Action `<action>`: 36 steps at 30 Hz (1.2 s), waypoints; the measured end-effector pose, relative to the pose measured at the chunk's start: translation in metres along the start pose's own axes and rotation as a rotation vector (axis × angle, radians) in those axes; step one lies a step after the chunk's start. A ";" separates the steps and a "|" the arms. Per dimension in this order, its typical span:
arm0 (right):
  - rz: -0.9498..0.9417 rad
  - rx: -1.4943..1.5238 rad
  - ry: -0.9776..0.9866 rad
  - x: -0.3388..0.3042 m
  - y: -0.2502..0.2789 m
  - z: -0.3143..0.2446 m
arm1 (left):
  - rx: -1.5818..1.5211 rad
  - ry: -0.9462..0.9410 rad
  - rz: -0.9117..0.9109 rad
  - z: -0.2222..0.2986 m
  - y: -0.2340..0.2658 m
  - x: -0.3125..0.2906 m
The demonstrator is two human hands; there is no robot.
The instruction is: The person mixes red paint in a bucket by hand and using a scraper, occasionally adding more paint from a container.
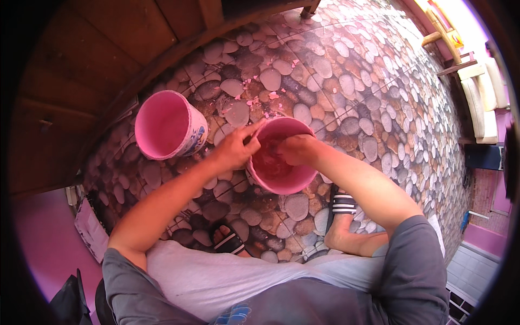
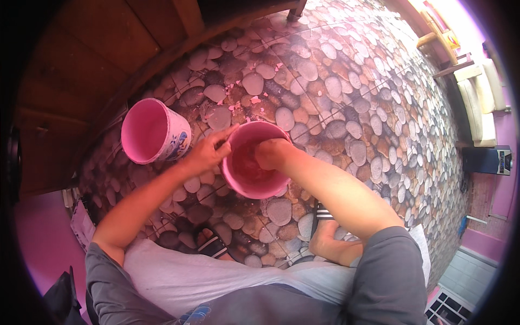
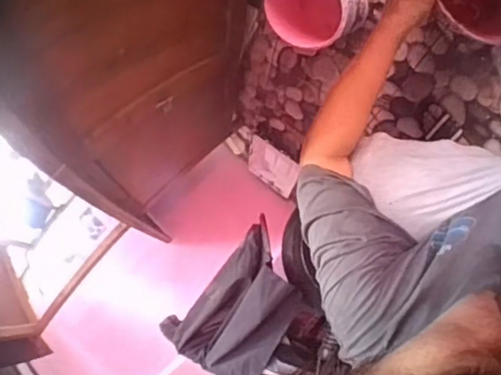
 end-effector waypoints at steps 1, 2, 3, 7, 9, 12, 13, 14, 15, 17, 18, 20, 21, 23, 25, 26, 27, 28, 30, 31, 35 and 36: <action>-0.014 -0.012 0.012 0.001 0.009 -0.018 | -0.013 0.011 0.014 -0.006 0.016 0.000; 0.018 -0.075 0.001 -0.005 0.014 -0.031 | 0.085 -0.029 0.052 0.001 0.028 0.002; 0.053 -0.140 -0.020 -0.010 0.017 -0.038 | 0.183 -0.080 0.088 0.008 0.035 0.007; 0.091 -0.205 -0.058 -0.010 0.015 -0.047 | 0.298 -0.340 0.301 0.009 0.030 0.010; 0.083 -0.215 -0.087 -0.012 0.015 -0.045 | 0.209 -0.279 0.290 0.005 0.017 0.004; 0.132 -0.207 -0.030 -0.007 0.013 -0.044 | 0.103 -0.209 0.291 -0.003 0.009 -0.010; 0.131 -0.209 -0.024 -0.005 0.011 -0.046 | 0.080 -0.203 0.300 -0.006 0.010 -0.013; 0.128 -0.282 -0.028 -0.005 0.010 -0.047 | 0.078 -0.201 0.305 -0.003 0.012 -0.015; 0.126 -0.355 -0.031 -0.004 0.009 -0.048 | 0.080 -0.188 0.297 0.000 0.013 -0.015; 0.105 -0.394 -0.015 0.001 0.009 -0.041 | 0.080 -0.173 0.296 0.002 0.012 -0.014; 0.087 -0.428 -0.004 0.003 0.010 -0.037 | 0.103 -0.207 0.329 0.002 0.012 -0.014; 0.092 -0.442 0.012 0.007 0.014 -0.033 | 0.126 -0.237 0.368 0.001 0.014 -0.012; 0.097 -0.450 0.024 0.009 0.017 -0.034 | 0.142 -0.250 0.361 0.000 0.016 -0.010; 0.064 -0.436 0.015 0.016 0.020 -0.032 | 0.158 -0.264 0.356 -0.001 0.022 -0.006; 0.032 -0.421 0.000 0.022 0.017 -0.029 | 0.140 -0.294 0.299 0.000 0.027 -0.002; 0.087 -0.388 -0.010 0.025 0.017 -0.028 | 0.139 -0.294 0.304 -0.001 0.028 -0.002; 0.142 -0.355 -0.020 0.027 0.018 -0.026 | 0.132 -0.291 0.301 -0.001 0.028 -0.002; 0.142 -0.359 -0.017 0.029 0.016 -0.024 | 0.126 -0.289 0.297 -0.002 0.028 -0.001; 0.108 -0.249 -0.057 0.030 0.020 -0.022 | 0.123 -0.297 0.312 -0.002 0.027 0.000; 0.110 -0.255 -0.054 0.030 0.022 -0.021 | 0.119 -0.307 0.320 -0.003 0.027 0.000; 0.043 -0.195 -0.073 0.024 0.021 -0.019 | 0.080 -0.291 0.314 -0.002 0.024 0.000; 0.019 -0.190 -0.083 0.023 0.022 -0.021 | 0.074 -0.287 0.312 -0.004 0.024 -0.001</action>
Point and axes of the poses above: each hand's wrist, its own x-axis towards the middle knuckle, its own y-axis out of the back of the hand, z = x × y, the point moved 5 cm from there along x, towards the middle knuckle, and after that the axes turned 1 degree about -x, right-handed, at the moved point
